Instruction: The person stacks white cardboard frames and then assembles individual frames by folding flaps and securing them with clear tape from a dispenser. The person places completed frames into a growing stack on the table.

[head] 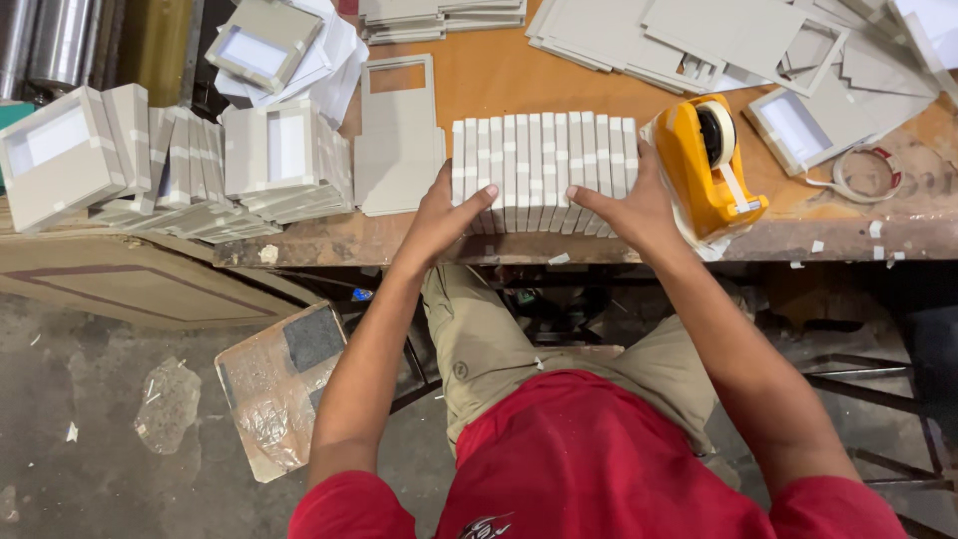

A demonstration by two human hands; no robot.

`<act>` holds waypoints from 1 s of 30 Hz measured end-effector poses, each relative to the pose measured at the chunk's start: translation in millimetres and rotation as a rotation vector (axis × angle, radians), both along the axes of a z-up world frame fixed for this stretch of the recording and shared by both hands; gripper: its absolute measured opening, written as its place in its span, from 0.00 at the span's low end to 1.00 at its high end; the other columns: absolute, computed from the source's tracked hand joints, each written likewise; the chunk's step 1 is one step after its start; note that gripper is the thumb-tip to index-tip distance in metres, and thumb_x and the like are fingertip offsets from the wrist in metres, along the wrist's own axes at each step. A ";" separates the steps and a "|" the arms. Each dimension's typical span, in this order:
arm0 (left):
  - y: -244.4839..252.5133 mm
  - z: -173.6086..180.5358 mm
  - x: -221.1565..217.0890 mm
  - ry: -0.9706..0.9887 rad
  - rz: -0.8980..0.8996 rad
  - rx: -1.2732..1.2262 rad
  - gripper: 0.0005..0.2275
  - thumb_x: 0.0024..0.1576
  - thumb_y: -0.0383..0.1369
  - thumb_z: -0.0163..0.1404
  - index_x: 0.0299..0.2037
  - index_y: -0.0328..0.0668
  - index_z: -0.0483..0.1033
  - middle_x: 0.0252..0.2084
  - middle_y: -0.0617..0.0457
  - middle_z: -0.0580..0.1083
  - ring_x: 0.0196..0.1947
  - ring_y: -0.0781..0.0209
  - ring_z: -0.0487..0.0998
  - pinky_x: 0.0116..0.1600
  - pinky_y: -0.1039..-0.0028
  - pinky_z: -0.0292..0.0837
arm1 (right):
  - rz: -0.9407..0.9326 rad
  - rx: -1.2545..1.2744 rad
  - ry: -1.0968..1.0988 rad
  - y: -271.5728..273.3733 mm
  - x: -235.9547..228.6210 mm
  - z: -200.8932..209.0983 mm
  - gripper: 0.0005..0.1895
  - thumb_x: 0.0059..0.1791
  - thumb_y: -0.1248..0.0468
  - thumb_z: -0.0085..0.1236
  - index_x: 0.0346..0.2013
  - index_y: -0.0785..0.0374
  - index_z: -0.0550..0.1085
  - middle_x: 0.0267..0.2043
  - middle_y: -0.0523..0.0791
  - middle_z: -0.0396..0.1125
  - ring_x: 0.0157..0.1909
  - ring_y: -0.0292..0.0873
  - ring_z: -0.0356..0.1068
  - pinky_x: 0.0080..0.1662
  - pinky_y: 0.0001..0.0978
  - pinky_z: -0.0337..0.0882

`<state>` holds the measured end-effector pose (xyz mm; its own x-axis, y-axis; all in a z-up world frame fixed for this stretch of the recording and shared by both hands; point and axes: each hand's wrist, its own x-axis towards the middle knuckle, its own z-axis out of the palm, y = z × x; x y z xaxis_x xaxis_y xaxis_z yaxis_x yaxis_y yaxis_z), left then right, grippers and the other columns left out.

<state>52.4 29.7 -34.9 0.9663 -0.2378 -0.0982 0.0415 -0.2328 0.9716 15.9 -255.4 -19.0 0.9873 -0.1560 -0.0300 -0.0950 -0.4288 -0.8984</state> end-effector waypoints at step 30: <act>-11.3 -74.0 -35.0 -0.391 0.210 -0.052 0.39 0.61 0.53 0.52 0.73 0.29 0.55 0.70 0.32 0.63 0.72 0.40 0.63 0.73 0.56 0.58 | 0.460 -0.283 -0.135 -31.7 -17.8 -32.2 0.51 0.34 0.62 0.79 0.68 0.61 0.62 0.72 0.54 0.58 0.73 0.53 0.59 0.72 0.41 0.60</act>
